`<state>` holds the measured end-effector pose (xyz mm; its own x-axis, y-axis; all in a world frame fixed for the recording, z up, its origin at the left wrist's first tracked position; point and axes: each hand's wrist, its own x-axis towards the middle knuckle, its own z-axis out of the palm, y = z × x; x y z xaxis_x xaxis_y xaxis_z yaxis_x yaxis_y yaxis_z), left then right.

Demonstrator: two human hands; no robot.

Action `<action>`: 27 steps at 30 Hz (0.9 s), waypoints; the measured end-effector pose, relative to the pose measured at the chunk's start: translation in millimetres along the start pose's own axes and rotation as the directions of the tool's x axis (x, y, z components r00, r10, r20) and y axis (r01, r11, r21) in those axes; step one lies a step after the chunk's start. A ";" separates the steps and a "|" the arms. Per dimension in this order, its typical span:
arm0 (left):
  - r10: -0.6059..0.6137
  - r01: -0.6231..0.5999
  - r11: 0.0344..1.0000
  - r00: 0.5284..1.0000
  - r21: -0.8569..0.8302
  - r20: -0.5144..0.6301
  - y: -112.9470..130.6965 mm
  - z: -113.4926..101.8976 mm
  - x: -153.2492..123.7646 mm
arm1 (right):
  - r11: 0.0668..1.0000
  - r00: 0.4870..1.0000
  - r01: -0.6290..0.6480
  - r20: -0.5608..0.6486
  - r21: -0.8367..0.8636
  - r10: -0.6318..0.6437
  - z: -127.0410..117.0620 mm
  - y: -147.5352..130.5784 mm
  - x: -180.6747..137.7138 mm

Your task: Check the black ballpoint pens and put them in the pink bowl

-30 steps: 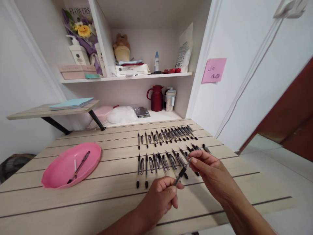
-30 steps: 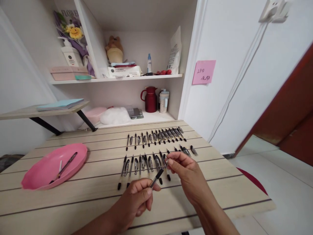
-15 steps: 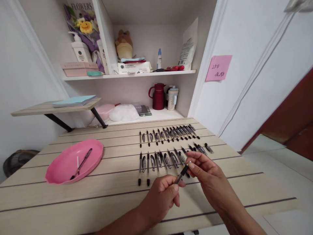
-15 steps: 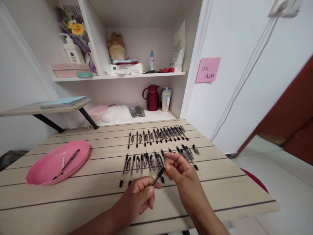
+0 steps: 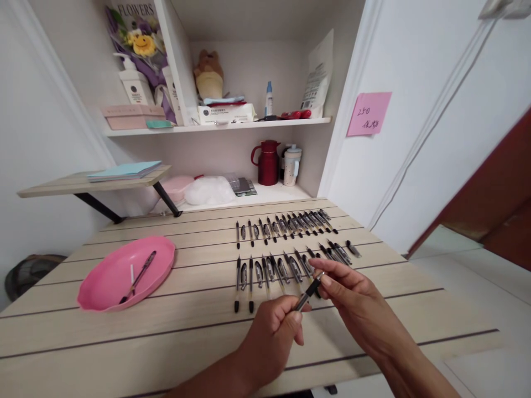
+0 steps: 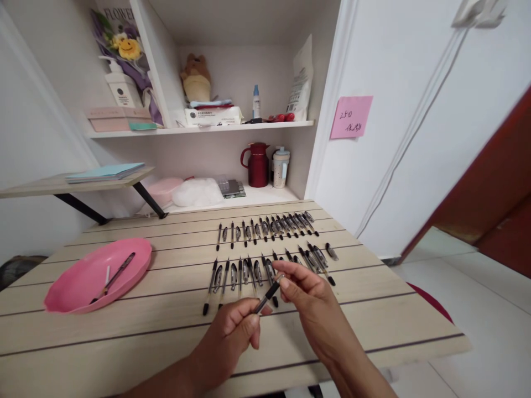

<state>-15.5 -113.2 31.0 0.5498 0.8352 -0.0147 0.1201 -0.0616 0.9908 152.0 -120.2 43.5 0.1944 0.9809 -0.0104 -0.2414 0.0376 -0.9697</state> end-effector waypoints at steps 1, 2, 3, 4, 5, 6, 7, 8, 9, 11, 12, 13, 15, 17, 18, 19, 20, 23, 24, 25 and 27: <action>-0.025 0.026 0.999 0.999 -0.035 0.032 -1.7 -0.9 0.7 | 1.000 1.000 -0.013 0.016 -0.007 0.013 -1.2 -1.8 -0.2; -0.045 0.048 0.997 0.997 -0.066 0.059 -3.4 -1.6 1.4 | 1.000 0.999 -0.021 0.031 -0.006 0.022 -2.3 -3.4 -0.3; -0.057 0.064 0.994 0.995 -0.093 0.080 -4.8 -2.1 2.0 | 1.000 0.999 -0.027 0.045 0.001 0.027 -3.2 -4.8 -0.4; -0.064 0.075 0.990 0.993 -0.117 0.096 -5.8 -2.4 2.3 | 0.999 0.998 -0.033 0.059 0.012 0.032 -3.7 -5.9 -0.4; -0.069 0.083 0.988 0.992 -0.134 0.106 -6.1 -2.4 2.5 | 0.999 0.997 -0.041 0.073 0.021 0.039 -3.9 -6.6 -0.2; -0.070 0.085 0.987 0.991 -0.140 0.111 -5.7 -2.2 2.3 | 0.999 0.995 -0.047 0.084 0.024 0.045 -3.8 -6.7 0.1; -0.064 0.079 0.988 0.992 -0.133 0.108 -4.5 -1.9 1.9 | 0.998 0.995 -0.051 0.086 0.022 0.049 -3.4 -6.3 0.5; -0.050 0.060 0.992 0.994 -0.111 0.095 -2.6 -1.5 1.3 | 0.999 0.996 -0.046 0.078 0.016 0.045 -2.9 -5.5 1.1; -0.026 0.031 0.996 0.997 -0.079 0.071 -0.3 -1.0 0.5 | 0.999 0.997 -0.035 0.065 0.010 0.035 -2.2 -4.3 1.7; 0.036 -0.036 0.999 0.999 -0.003 0.018 4.6 0.0 -1.2 | 1.000 0.999 -0.005 0.043 0.002 0.005 -1.0 -1.9 3.1; 0.059 -0.059 0.998 0.998 0.023 0.002 6.5 0.4 -1.8 | 1.000 0.999 0.011 0.048 0.001 -0.011 -0.6 -1.2 3.6; 0.067 -0.067 0.997 0.998 0.035 -0.006 7.7 0.7 -2.1 | 1.000 0.998 0.021 0.067 0.006 -0.021 -0.6 -0.8 4.1; 0.044 -0.044 0.999 0.999 0.022 0.001 7.6 0.6 -1.8 | 0.999 0.993 0.016 0.120 0.041 -0.021 -1.2 -1.4 4.6; -0.005 0.005 1.000 1.000 -0.017 0.020 5.1 -0.1 -0.8 | 0.997 0.989 -0.008 0.151 0.078 -0.004 -2.3 -2.2 4.9; -0.028 0.029 0.999 0.999 -0.037 0.030 3.6 -0.6 -0.2 | 0.996 0.989 -0.018 0.145 0.086 0.005 -2.8 -2.2 5.1; -0.046 0.048 0.997 0.998 -0.054 0.040 2.3 -1.1 0.2 | 0.996 0.992 -0.019 0.125 0.082 0.008 -3.1 -1.8 5.3; -0.059 0.062 0.996 0.997 -0.067 0.050 1.2 -1.6 0.4 | 0.998 0.995 -0.009 0.099 0.067 0.002 -3.1 -1.2 5.5; -0.075 0.081 0.992 0.995 -0.093 0.066 -0.2 -2.5 -0.1 | 0.999 0.997 0.025 0.073 0.042 -0.028 -1.6 0.2 5.3; -0.076 0.083 0.992 0.995 -0.101 0.068 -0.5 -2.6 -0.5 | 0.998 0.995 0.020 0.099 0.060 -0.026 -1.0 0.0 5.0; -0.076 0.083 0.991 0.995 -0.107 0.069 -0.8 -2.5 -0.8 | 0.996 0.991 0.004 0.134 0.086 -0.015 -0.4 -0.5 4.6; -0.075 0.083 0.990 0.995 -0.114 0.072 -2.1 -2.0 -1.2 | 0.992 0.983 -0.030 0.181 0.122 0.007 0.3 -1.6 4.1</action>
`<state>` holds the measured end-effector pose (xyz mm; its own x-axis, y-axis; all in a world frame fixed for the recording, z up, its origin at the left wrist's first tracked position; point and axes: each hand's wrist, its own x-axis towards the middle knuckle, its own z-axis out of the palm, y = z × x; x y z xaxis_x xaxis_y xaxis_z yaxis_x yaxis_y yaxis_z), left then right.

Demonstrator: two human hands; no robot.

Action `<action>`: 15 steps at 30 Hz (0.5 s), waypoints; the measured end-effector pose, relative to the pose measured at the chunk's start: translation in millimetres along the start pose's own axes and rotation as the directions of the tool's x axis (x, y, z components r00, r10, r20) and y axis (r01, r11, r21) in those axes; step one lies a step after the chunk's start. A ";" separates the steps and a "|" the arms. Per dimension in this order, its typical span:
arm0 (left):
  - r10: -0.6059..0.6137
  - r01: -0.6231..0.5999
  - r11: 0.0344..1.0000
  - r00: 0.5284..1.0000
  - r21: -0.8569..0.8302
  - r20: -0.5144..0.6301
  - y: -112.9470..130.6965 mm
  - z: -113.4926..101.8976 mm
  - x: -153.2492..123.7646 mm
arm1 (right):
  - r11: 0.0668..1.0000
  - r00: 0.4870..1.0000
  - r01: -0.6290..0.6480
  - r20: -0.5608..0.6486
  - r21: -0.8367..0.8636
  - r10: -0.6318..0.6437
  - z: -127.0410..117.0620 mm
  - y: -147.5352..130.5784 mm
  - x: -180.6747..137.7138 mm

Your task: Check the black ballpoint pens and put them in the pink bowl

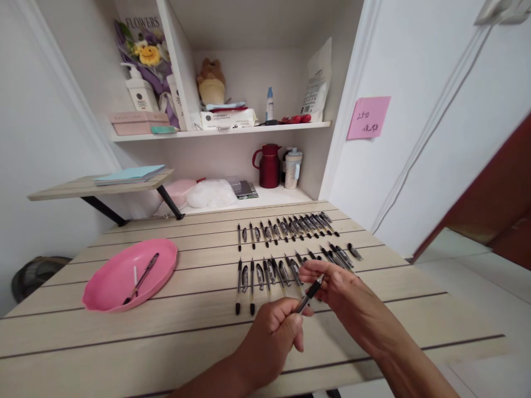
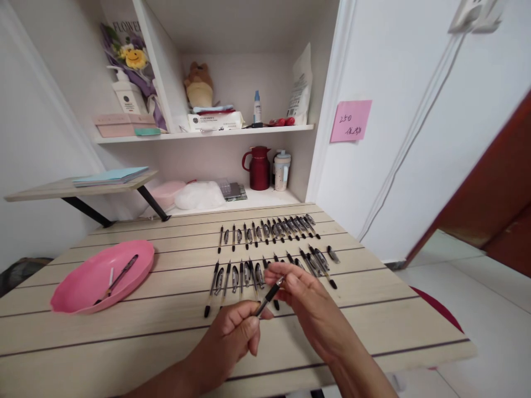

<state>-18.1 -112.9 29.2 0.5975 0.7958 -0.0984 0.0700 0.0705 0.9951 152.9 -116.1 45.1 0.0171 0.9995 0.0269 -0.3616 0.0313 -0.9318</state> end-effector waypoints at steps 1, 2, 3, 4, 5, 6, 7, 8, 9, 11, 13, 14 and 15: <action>0.001 -0.001 1.000 1.000 0.000 0.000 -1.0 0.2 0.1 | 1.000 1.000 -0.002 -0.009 -0.003 0.002 0.1 -0.2 0.1; 0.001 -0.001 1.000 1.000 0.002 -0.003 -2.0 0.5 0.3 | 1.000 0.999 0.006 -0.034 -0.024 -0.007 -0.1 -0.2 0.4; 0.001 -0.001 1.000 1.000 0.004 -0.007 -3.1 0.7 0.5 | 0.998 0.998 0.020 -0.064 -0.058 -0.024 -0.3 0.1 0.8; 0.000 0.000 1.000 1.000 0.009 -0.011 -4.0 0.8 0.8 | 0.995 0.996 0.034 -0.083 -0.091 -0.042 -0.7 0.5 1.3; 0.000 0.000 1.000 1.000 0.014 -0.014 -4.7 0.9 1.1 | 0.993 0.995 0.043 -0.084 -0.110 -0.053 -1.0 1.0 1.5; -0.001 0.001 1.000 1.000 0.019 -0.014 -5.1 0.8 1.3 | 0.993 0.997 0.041 -0.066 -0.111 -0.049 -1.3 1.3 1.6; -0.002 0.002 1.000 1.000 0.024 -0.011 -5.2 0.6 1.4 | 0.995 0.999 0.030 -0.033 -0.099 -0.033 -1.4 1.6 1.4; -0.002 0.003 1.000 1.000 0.026 -0.008 -5.0 0.5 1.5 | 0.997 1.000 0.014 0.001 -0.081 -0.014 -1.4 1.9 1.1; -0.003 0.003 1.000 1.000 0.028 -0.006 -4.6 0.3 1.4 | 0.998 1.000 0.002 0.024 -0.066 0.000 -1.3 2.2 0.8; -0.003 0.003 1.000 1.000 0.029 -0.005 -4.0 -0.1 1.3 | 0.998 1.000 0.009 0.005 -0.068 -0.009 -0.5 3.5 0.6; -0.002 0.002 1.000 1.000 0.031 -0.009 -4.2 -0.3 1.3 | 0.994 0.998 0.045 -0.047 -0.103 -0.050 0.8 5.3 0.9; -0.001 0.001 1.000 1.000 0.029 -0.012 -4.6 -0.5 1.4 | 0.993 0.996 0.055 -0.061 -0.109 -0.062 1.6 6.1 1.0; -0.001 0.001 1.000 1.000 0.023 -0.015 -5.2 -0.6 1.6 | 0.994 0.997 0.051 -0.058 -0.097 -0.057 2.3 6.8 1.0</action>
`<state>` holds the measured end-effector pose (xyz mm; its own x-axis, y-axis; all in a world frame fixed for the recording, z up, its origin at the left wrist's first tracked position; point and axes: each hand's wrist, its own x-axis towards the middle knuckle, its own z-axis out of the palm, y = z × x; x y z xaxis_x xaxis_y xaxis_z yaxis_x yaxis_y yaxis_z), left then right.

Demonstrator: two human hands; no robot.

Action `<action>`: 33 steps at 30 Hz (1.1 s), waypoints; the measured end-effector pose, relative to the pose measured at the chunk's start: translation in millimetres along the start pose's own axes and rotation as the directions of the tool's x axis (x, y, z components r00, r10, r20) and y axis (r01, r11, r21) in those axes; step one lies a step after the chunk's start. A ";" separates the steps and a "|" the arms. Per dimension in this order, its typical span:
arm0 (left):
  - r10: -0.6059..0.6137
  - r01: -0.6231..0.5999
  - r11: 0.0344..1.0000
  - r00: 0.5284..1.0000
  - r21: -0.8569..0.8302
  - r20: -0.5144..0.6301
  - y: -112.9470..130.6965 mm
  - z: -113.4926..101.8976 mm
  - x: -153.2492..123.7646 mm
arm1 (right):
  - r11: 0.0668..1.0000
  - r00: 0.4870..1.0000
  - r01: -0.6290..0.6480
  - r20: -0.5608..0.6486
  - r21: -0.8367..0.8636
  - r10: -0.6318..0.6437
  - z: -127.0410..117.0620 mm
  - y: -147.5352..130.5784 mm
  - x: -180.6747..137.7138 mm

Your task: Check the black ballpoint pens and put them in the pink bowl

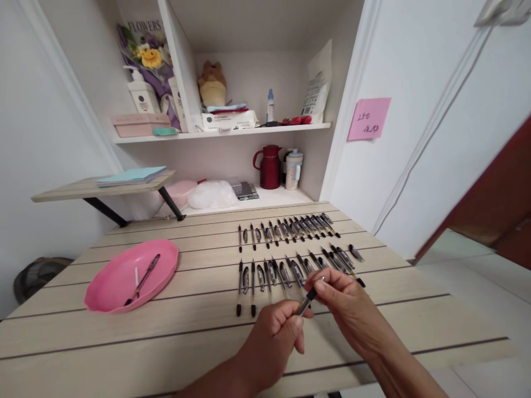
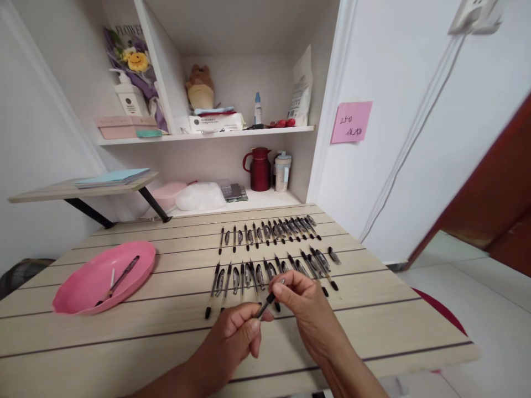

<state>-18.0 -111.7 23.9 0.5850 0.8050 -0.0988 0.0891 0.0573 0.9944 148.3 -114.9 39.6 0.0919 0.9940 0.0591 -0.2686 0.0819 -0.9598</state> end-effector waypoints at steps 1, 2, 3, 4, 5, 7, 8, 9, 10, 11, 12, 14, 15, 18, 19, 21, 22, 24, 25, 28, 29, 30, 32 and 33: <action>-0.001 0.001 1.000 1.000 -0.008 -0.002 -0.7 -0.1 0.2 | 0.999 1.000 -0.017 0.022 0.031 0.017 0.7 0.5 -0.2; -0.004 0.004 1.000 1.000 -0.016 -0.001 -1.5 -0.1 0.4 | 0.996 0.998 -0.043 0.052 0.075 0.039 1.1 1.1 -0.5; -0.008 0.008 1.000 1.000 -0.025 0.001 -2.1 -0.1 0.5 | 0.990 0.996 -0.068 0.073 0.120 0.060 1.4 1.8 -0.8; -0.012 0.013 0.999 1.000 -0.032 0.005 -2.7 0.0 0.6 | 0.983 0.994 -0.086 0.078 0.160 0.074 1.5 2.9 -0.9; -0.017 0.017 0.999 1.000 -0.040 0.006 -3.1 0.1 0.7 | 0.978 0.994 -0.094 0.066 0.188 0.083 1.6 4.1 -0.9; -0.022 0.021 0.998 1.000 -0.056 -0.001 -3.6 0.6 0.7 | 0.975 0.997 -0.080 0.004 0.207 0.081 1.9 6.9 -0.5; -0.024 0.023 0.997 1.000 -0.068 -0.008 -3.6 0.8 0.8 | 0.976 0.997 -0.072 -0.022 0.207 0.078 2.2 8.0 -0.2; -0.028 0.027 0.996 1.000 -0.083 -0.012 -3.5 0.9 0.7 | 0.976 0.996 -0.069 -0.034 0.208 0.078 2.6 8.6 0.0; -0.038 0.037 0.994 0.999 -0.103 -0.010 -3.0 1.0 0.7 | 0.974 0.996 -0.073 -0.030 0.216 0.081 3.0 8.8 0.2; -0.055 0.054 0.990 0.999 -0.131 0.000 -2.1 1.0 0.5 | 0.970 0.996 -0.082 -0.012 0.228 0.087 3.3 8.6 0.3; -0.077 0.079 0.983 0.997 -0.168 0.017 -0.9 1.1 0.2 | 0.966 0.995 -0.095 0.011 0.242 0.095 3.6 8.2 0.2; -0.125 0.138 0.957 0.990 -0.254 0.067 2.2 1.3 -0.8 | 0.956 0.993 -0.114 0.039 0.270 0.107 4.0 8.0 -0.1; -0.142 0.162 0.942 0.986 -0.294 0.088 3.8 1.6 -1.3 | 0.954 0.993 -0.114 0.034 0.279 0.109 4.5 8.6 -0.4; -0.158 0.179 0.924 0.984 -0.339 0.088 7.0 2.5 -2.1 | 0.960 0.995 -0.092 -0.016 0.265 0.100 6.9 12.3 -1.5; -0.157 0.172 0.928 0.985 -0.332 0.072 7.2 2.5 -1.9 | 0.967 0.995 -0.087 -0.021 0.241 0.095 7.4 13.1 -1.5; -0.153 0.159 0.936 0.987 -0.315 0.043 6.9 1.8 -1.1 | 0.986 0.996 -0.088 0.000 0.144 0.089 5.1 11.9 1.1; -0.153 0.158 0.935 0.987 -0.317 0.041 6.5 1.1 -0.7 | 0.994 0.997 -0.083 0.012 0.068 0.082 1.0 9.4 4.5; -0.153 0.163 0.926 0.987 -0.340 0.056 6.1 -0.5 0.1 | 0.989 0.999 -0.041 -0.012 -0.142 0.040 -15.4 0.8 17.5; -0.152 0.163 0.921 0.987 -0.353 0.061 6.0 -1.2 0.3 | 0.962 0.998 -0.008 -0.062 -0.272 -0.009 -27.9 -4.4 27.3; -0.144 0.148 0.917 0.989 -0.371 0.040 5.9 -1.5 -0.1 | 0.610 0.921 -0.099 -0.305 -0.786 -0.243 -75.8 -15.7 64.5; -0.143 0.143 0.918 0.989 -0.370 0.026 5.8 -1.1 -0.4 | 0.428 0.902 -0.187 -0.326 -0.885 -0.281 -92.2 -16.3 77.0; -0.144 0.140 0.920 0.989 -0.367 0.017 5.5 -0.6 -0.7 | 0.270 0.897 -0.263 -0.337 -0.926 -0.285 -107.3 -15.0 88.4; -0.149 0.144 0.923 0.989 -0.358 0.013 4.5 0.1 -1.0 | 0.090 0.903 -0.343 -0.354 -0.935 -0.243 -131.9 -8.1 105.9; -0.153 0.148 0.923 0.988 -0.355 0.015 4.1 0.3 -1.0 | 0.049 0.907 -0.358 -0.360 -0.932 -0.218 -141.1 -3.8 111.7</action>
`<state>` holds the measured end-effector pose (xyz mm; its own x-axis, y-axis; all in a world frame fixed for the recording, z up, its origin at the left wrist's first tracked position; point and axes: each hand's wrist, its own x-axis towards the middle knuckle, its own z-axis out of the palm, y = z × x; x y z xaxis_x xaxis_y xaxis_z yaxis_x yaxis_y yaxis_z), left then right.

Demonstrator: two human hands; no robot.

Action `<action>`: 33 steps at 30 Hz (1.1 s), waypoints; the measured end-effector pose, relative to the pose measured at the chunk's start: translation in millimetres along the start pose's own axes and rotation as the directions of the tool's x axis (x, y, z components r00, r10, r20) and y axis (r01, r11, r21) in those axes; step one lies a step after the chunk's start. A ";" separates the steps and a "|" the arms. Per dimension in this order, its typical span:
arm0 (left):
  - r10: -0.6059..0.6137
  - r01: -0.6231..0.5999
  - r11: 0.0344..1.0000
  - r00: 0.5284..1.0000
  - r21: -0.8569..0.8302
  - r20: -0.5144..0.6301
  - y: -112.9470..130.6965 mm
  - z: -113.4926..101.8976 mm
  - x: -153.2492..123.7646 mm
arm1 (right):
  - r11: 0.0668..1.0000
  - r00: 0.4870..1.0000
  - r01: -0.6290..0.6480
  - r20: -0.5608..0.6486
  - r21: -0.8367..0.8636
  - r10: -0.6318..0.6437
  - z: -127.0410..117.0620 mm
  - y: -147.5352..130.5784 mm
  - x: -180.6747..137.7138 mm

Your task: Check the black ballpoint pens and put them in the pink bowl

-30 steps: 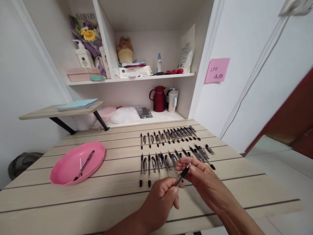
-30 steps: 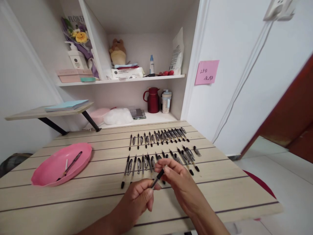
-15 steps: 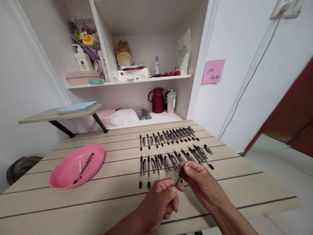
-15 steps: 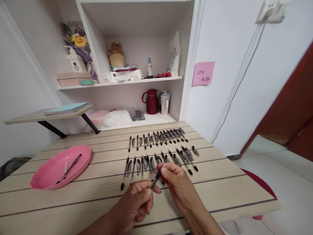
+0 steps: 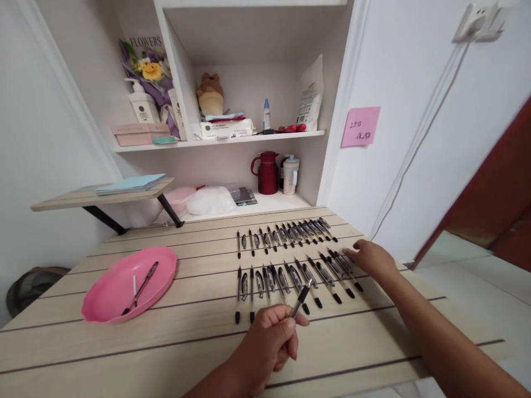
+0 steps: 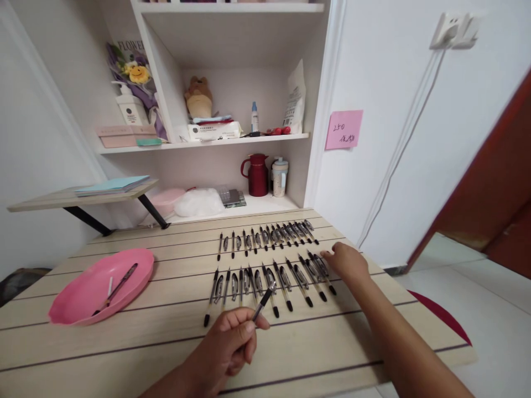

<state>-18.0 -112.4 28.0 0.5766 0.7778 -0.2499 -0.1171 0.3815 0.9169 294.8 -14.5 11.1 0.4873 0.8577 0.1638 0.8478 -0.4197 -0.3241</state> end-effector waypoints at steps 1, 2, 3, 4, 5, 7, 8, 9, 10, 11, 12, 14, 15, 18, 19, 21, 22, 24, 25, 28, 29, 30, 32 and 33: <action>-0.002 0.002 1.000 1.000 0.001 -0.002 -0.3 -0.2 0.2 | 1.000 1.000 -0.007 0.017 -0.016 0.007 5.1 5.5 5.3; -0.002 0.002 1.000 1.000 0.001 -0.006 -0.5 -0.4 0.4 | 1.000 1.000 -0.017 0.026 -0.005 0.017 8.8 9.9 8.6; -0.001 0.001 1.000 1.000 -0.001 -0.011 -0.4 -0.7 0.6 | 0.999 0.999 -0.033 0.026 0.029 0.032 10.7 13.0 10.2; -0.001 0.001 1.000 1.000 -0.005 -0.015 -0.1 -1.0 0.8 | 0.995 0.999 -0.050 0.023 0.092 0.048 10.9 14.6 10.1; -0.003 0.003 1.000 1.000 -0.010 -0.014 0.3 -1.2 0.9 | 0.979 0.998 -0.068 0.018 0.192 0.066 9.2 14.4 8.1; -0.006 0.006 1.000 1.000 -0.023 -0.004 1.0 -1.3 0.9 | 0.868 0.996 -0.094 0.043 0.488 0.084 1.3 7.6 -2.2; -0.005 0.005 1.000 1.000 -0.028 0.005 1.1 -1.4 1.0 | 0.744 0.995 -0.103 0.068 0.661 0.077 -4.2 0.7 -10.9; -0.003 0.003 0.999 1.000 -0.032 0.012 1.1 -1.5 1.1 | 0.575 0.992 -0.119 0.122 0.809 0.033 -10.1 -8.4 -21.8; 0.001 0.000 0.999 1.000 -0.035 0.013 1.0 -1.8 1.2 | 0.400 0.983 -0.143 0.178 0.905 -0.051 -16.1 -19.3 -34.4; 0.002 -0.001 0.999 1.000 -0.036 0.013 0.6 -2.3 1.5 | 0.256 0.970 -0.165 0.204 0.952 -0.131 -21.8 -31.2 -48.1; -0.001 0.001 0.999 1.000 -0.036 0.015 0.2 -2.9 1.8 | 0.160 0.952 -0.192 0.223 0.968 -0.209 -27.0 -43.5 -62.1; -0.010 0.011 0.999 0.999 -0.036 0.033 -0.8 -4.7 2.6 | 0.048 0.932 -0.206 0.211 0.977 -0.293 -34.8 -66.0 -87.6; -0.011 0.012 0.999 0.999 -0.037 0.043 -1.2 -5.7 3.0 | 0.017 0.930 -0.203 0.198 0.979 -0.309 -37.3 -75.1 -97.8; -0.009 0.011 0.999 0.998 -0.037 0.065 -2.1 -8.1 3.8 | -0.004 0.932 -0.173 0.163 0.985 -0.324 -39.3 -91.2 -115.7; -0.007 0.010 0.999 0.998 -0.039 0.064 -2.2 -8.5 3.9 | 0.008 0.932 -0.160 0.154 0.987 -0.327 -38.8 -93.4 -117.9; -0.007 0.009 0.999 0.998 -0.040 0.063 -2.2 -8.7 3.8 | 0.041 0.932 -0.136 0.141 0.990 -0.335 -37.4 -94.6 -119.2; -0.007 0.009 0.999 0.998 -0.041 0.062 -2.3 -8.7 3.8 | 0.054 0.932 -0.126 0.137 0.991 -0.336 -36.9 -94.3 -118.9; -0.007 0.009 0.999 0.998 -0.042 0.068 -2.2 -8.6 3.6 | 0.062 0.936 -0.115 0.129 0.991 -0.327 -36.7 -93.1 -117.9; -0.007 0.010 0.999 0.997 -0.043 0.071 -2.2 -8.7 3.5 | 0.059 0.942 -0.109 0.123 0.992 -0.314 -37.1 -92.6 -117.4; -0.008 0.012 0.999 0.997 -0.048 0.078 -2.1 -8.7 3.5 | 0.063 0.952 -0.092 0.106 0.994 -0.285 -38.2 -91.9 -117.0; -0.010 0.014 0.999 0.997 -0.051 0.079 -2.0 -8.7 3.5 | 0.078 0.950 -0.089 0.109 0.993 -0.294 -38.3 -92.0 -117.4; -0.012 0.016 0.998 0.997 -0.052 0.078 -1.8 -8.6 3.4 | 0.099 0.943 -0.089 0.116 0.991 -0.312 -37.9 -92.3 -118.3; -0.022 0.026 0.998 0.997 -0.052 0.074 -1.4 -8.2 3.3 | 0.145 0.923 -0.094 0.141 0.985 -0.359 -36.3 -93.5 -121.0; -0.026 0.029 0.998 0.997 -0.051 0.069 -1.2 -8.1 3.2 | 0.161 0.912 -0.098 0.153 0.982 -0.381 -35.0 -94.2 -122.7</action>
<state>-22.6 -106.3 23.6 0.6336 0.7316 -0.2517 -0.1408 0.4290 0.8923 162.5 -90.6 54.1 0.0897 0.9874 0.1300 -0.1165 0.1401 -0.9833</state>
